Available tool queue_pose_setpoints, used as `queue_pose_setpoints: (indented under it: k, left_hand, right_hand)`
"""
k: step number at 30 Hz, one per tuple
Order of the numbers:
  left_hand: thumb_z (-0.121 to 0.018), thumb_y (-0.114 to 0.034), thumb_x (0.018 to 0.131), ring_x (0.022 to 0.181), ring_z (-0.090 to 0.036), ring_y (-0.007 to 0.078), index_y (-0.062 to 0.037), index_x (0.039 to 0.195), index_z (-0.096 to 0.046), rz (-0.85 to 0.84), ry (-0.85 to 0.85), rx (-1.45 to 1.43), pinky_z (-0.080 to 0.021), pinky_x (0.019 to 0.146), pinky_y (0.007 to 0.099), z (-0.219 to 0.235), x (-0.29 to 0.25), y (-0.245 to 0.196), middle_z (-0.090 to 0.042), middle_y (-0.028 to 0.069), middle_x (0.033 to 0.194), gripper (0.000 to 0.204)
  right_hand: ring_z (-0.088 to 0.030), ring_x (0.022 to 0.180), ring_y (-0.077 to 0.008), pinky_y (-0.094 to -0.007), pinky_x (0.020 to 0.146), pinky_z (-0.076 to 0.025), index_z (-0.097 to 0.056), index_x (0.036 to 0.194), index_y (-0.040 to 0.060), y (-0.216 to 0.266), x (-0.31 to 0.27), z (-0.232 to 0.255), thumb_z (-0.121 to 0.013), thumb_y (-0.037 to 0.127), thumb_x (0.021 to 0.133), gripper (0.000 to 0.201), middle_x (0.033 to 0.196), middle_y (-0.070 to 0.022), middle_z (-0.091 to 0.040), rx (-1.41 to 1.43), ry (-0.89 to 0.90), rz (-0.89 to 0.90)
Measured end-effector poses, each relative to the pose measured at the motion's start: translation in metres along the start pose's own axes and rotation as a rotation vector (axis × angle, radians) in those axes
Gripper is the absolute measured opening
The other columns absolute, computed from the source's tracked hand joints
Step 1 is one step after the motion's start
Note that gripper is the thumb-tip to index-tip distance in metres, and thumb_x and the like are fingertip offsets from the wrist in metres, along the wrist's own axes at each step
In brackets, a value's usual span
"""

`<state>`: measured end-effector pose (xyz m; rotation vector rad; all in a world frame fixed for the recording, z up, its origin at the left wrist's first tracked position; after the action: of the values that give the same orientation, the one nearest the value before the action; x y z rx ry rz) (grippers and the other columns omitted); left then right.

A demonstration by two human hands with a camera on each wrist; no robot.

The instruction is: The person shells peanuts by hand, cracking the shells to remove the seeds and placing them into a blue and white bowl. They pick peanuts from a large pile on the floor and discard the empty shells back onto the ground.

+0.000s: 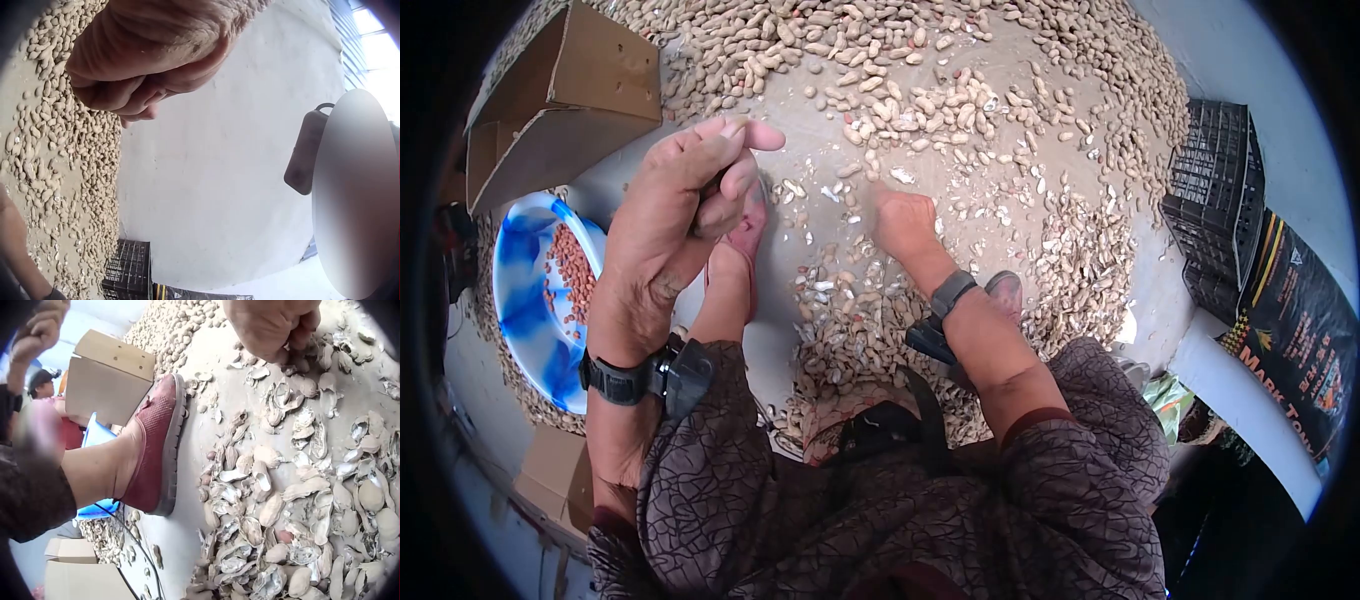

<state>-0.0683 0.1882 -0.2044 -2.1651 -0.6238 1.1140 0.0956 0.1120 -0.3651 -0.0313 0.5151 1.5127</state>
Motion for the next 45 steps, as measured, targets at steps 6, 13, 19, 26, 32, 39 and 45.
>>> queue_pose_setpoints:
  k: [6,13,19,26,32,39,45]
  left_hand:
    - [-0.043,-0.016,0.089,0.041,-0.027,0.0030,0.0046,0.098,-0.052,-0.044,0.034,-0.011,-0.038,0.049,0.0182,0.002,0.000,0.000,-0.043,-0.0027,0.058,0.023]
    - [-0.043,-0.015,0.089,0.041,-0.027,0.0031,0.0043,0.097,-0.053,-0.033,0.012,-0.028,-0.040,0.050,0.0186,0.008,0.004,0.004,-0.043,-0.0028,0.057,0.023]
    - [-0.045,-0.015,0.089,0.040,-0.026,0.0017,0.0033,0.096,-0.054,0.005,-0.001,0.008,-0.030,0.041,0.0155,0.002,0.009,0.008,-0.046,-0.0029,0.059,0.021]
    - [-0.045,-0.016,0.088,0.040,-0.030,0.0008,-0.0027,0.098,-0.057,-0.036,0.012,0.341,-0.023,0.036,0.0151,-0.032,0.006,-0.004,-0.054,0.0007,0.064,0.020]
    - [-0.048,-0.024,0.087,0.048,-0.036,0.0001,-0.0051,0.096,-0.058,-0.094,0.216,0.672,-0.028,0.042,0.0148,-0.092,-0.011,-0.026,-0.057,0.0003,0.067,0.023]
    - [-0.047,-0.019,0.088,0.043,-0.032,0.0007,-0.0052,0.084,-0.057,-0.103,0.334,0.440,-0.021,0.037,0.0149,-0.152,-0.052,-0.069,-0.059,0.0016,0.069,0.017]
    - [-0.051,-0.017,0.086,0.047,-0.037,0.0008,-0.0042,0.086,-0.057,-0.097,0.436,0.315,-0.025,0.039,0.0140,-0.183,-0.085,-0.079,-0.059,0.0028,0.073,0.014]
  right_hand:
    - [-0.059,0.069,-0.0300,-0.0402,0.062,-0.046,-0.053,0.076,0.0076,-0.011,-0.001,-0.010,-0.059,0.018,0.065,0.016,0.066,-0.0139,-0.059,-0.080,0.028,0.060]
    - [-0.054,0.044,-0.0158,-0.0285,0.040,-0.042,-0.054,0.066,0.0053,-0.060,-0.012,-0.022,-0.059,0.010,0.070,0.008,0.056,-0.0076,-0.056,0.957,0.254,-0.436]
    - [-0.050,0.043,-0.0092,-0.0188,0.035,-0.036,-0.054,0.069,0.0059,-0.060,-0.027,-0.014,-0.056,0.007,0.073,0.005,0.058,-0.0062,-0.056,1.569,0.281,-0.498]
    - [-0.051,0.048,-0.0065,-0.0162,0.038,-0.037,-0.057,0.085,0.0013,0.002,-0.029,0.086,-0.054,0.008,0.075,0.012,0.066,-0.0071,-0.059,1.840,0.236,-0.252]
    - [-0.051,0.049,-0.0037,-0.0127,0.040,-0.036,-0.058,0.086,0.0009,0.041,-0.052,0.195,-0.056,0.012,0.079,0.013,0.064,-0.0038,-0.058,1.642,0.140,-0.011]
    - [-0.049,0.048,-0.0025,-0.0131,0.040,-0.035,-0.058,0.080,0.0036,0.055,-0.096,0.288,-0.058,0.016,0.079,0.013,0.062,-0.0012,-0.057,1.451,0.006,0.071]
    - [-0.048,0.050,-0.0024,-0.0140,0.043,-0.036,-0.057,0.081,0.0032,0.062,-0.138,0.334,-0.057,0.018,0.079,0.015,0.064,-0.0020,-0.059,1.274,-0.109,0.083]
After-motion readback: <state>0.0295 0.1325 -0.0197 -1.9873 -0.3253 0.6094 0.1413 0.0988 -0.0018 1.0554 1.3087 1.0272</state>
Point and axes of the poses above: each hand's wrist, its own x-axis towards the middle knuckle, its own z-axis out of the back of the hand, y = z × x, the point moved 7 cm from there along x, towards the middle knuckle
